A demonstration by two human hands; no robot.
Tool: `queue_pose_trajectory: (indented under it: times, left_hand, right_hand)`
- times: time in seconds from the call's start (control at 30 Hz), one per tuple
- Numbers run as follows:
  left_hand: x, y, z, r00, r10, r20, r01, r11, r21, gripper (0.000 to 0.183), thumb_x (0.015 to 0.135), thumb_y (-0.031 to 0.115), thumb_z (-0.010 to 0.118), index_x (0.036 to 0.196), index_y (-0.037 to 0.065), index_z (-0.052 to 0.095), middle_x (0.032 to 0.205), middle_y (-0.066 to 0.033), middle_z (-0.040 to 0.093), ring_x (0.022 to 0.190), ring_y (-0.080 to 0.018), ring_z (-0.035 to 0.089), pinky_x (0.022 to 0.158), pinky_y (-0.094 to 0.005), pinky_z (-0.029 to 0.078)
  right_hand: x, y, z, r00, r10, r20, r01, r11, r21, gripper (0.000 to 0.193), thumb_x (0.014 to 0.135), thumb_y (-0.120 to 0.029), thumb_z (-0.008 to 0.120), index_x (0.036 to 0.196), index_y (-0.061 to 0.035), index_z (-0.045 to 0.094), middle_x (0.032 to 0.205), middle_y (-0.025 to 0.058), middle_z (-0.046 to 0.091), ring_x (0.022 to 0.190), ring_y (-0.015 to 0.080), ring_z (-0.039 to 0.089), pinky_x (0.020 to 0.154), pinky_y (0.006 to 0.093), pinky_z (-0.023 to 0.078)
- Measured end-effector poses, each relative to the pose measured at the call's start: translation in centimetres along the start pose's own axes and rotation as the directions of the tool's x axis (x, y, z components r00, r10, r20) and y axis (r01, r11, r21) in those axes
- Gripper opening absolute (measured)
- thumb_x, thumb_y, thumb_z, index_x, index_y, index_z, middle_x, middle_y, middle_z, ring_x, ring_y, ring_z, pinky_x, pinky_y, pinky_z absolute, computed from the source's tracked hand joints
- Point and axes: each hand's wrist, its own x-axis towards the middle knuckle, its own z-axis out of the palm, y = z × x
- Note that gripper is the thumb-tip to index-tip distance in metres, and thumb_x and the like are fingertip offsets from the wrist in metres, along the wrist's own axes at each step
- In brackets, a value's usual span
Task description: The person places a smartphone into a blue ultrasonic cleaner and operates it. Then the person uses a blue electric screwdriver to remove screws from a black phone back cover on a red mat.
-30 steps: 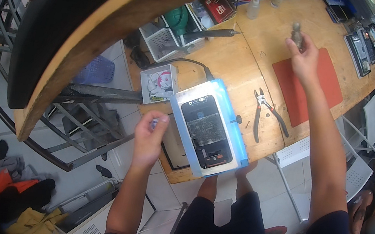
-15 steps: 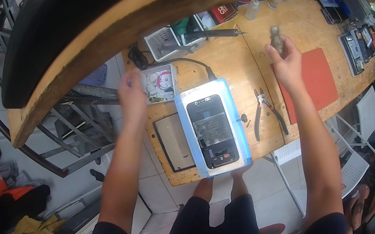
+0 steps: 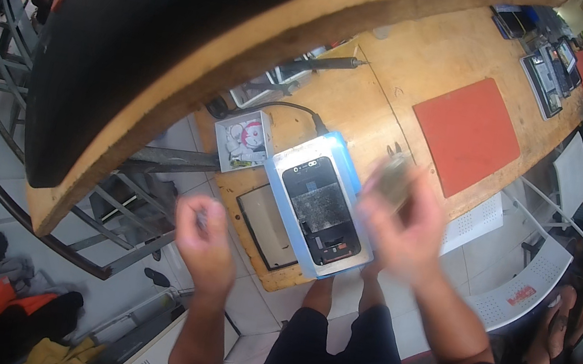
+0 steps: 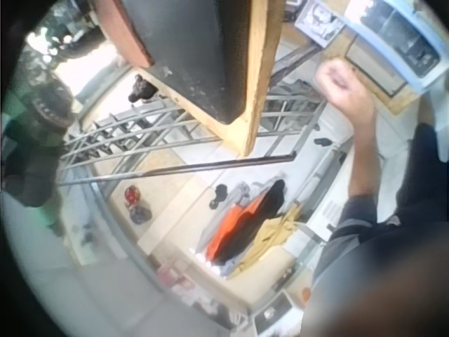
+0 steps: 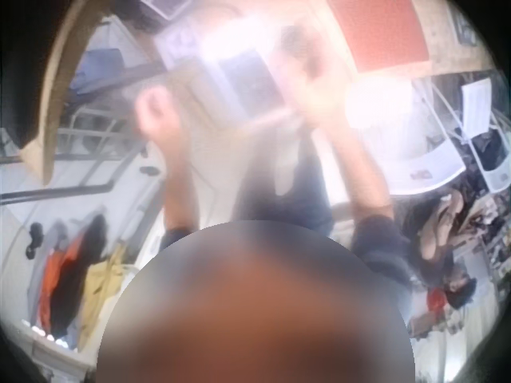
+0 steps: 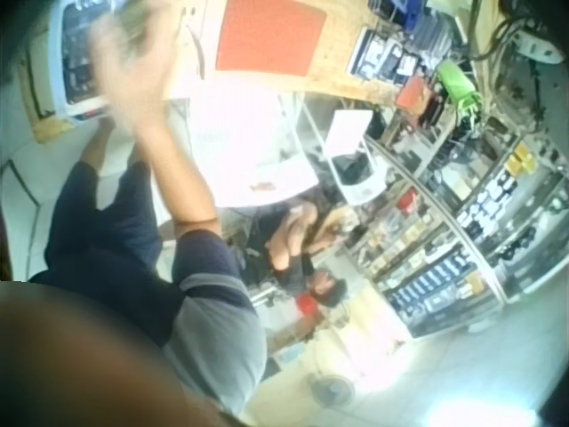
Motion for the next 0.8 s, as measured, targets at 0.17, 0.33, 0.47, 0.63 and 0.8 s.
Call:
queue_pose_trajectory:
  times: [0.17,0.33,0.47,0.63,0.8]
  left_hand:
    - [-6.5,1.0,-0.8,0.92,0.073,0.385,0.017,0.974,-0.225,0.026,0.102,0.027,0.062,0.107,0.002,0.058,0.098,-0.0024,0.056,0.094,-0.012,0.052,0.085,-0.028,0.044]
    - [0.0,-2.4,0.0,0.955,-0.22,0.2,0.261,0.942,-0.21,0.025,0.101,0.027,0.065,0.11,0.004,0.059,0.099,-0.0004,0.058,0.092,-0.01,0.054,0.085,-0.0273,0.044]
    - [9.7,-5.4,3.9,0.958,-0.056,0.281,0.023,0.993,0.118,0.039,0.1,0.032,0.066,0.125,0.002,0.058,0.099,-0.0033,0.059,0.092,-0.0133,0.056,0.082,-0.0312,0.047]
    - [9.5,-5.2,5.2,0.968,0.074,0.24,-0.161,0.917,0.365,0.06,0.094,0.017,0.07,0.146,-0.001,0.047,0.118,-0.0185,0.06,0.111,-0.0308,0.062,0.093,-0.0393,0.05]
    - [-0.3,-4.3,0.4,0.917,0.304,0.259,-0.383,0.855,0.351,0.046,0.087,0.003,0.069,0.131,-0.001,0.056,0.129,-0.0204,0.054,0.118,-0.0346,0.057,0.1,-0.043,0.047]
  right_hand:
    - [-5.3,-1.1,8.8,0.937,-0.223,0.27,0.287,0.931,-0.227,0.077,0.082,0.002,0.073,0.15,0.007,0.038,0.126,0.0211,0.055,0.109,0.0387,0.057,0.095,0.0417,0.05]
    - [-6.8,-1.6,6.8,0.966,-0.04,0.254,0.122,0.941,-0.316,0.081,0.08,-0.004,0.077,0.149,0.011,0.038,0.121,0.0221,0.057,0.106,0.0363,0.058,0.092,0.0425,0.049]
    - [-6.8,0.0,2.6,0.996,-0.086,0.008,0.068,0.724,-0.687,0.073,0.078,-0.014,0.082,0.14,0.0089,0.05,0.118,0.0207,0.059,0.102,0.0339,0.059,0.086,0.0407,0.049]
    - [-8.5,0.1,5.3,0.999,-0.031,-0.033,-0.013,0.496,-0.868,0.077,0.074,-0.026,0.086,0.135,0.0075,0.054,0.119,0.0187,0.059,0.104,0.0339,0.057,0.087,0.0433,0.045]
    - [-9.0,-0.4,7.4,0.99,-0.041,-0.134,-0.103,0.436,-0.894,0.081,0.071,-0.025,0.086,0.138,0.0073,0.052,0.121,0.0186,0.058,0.103,0.0331,0.056,0.086,0.0448,0.043]
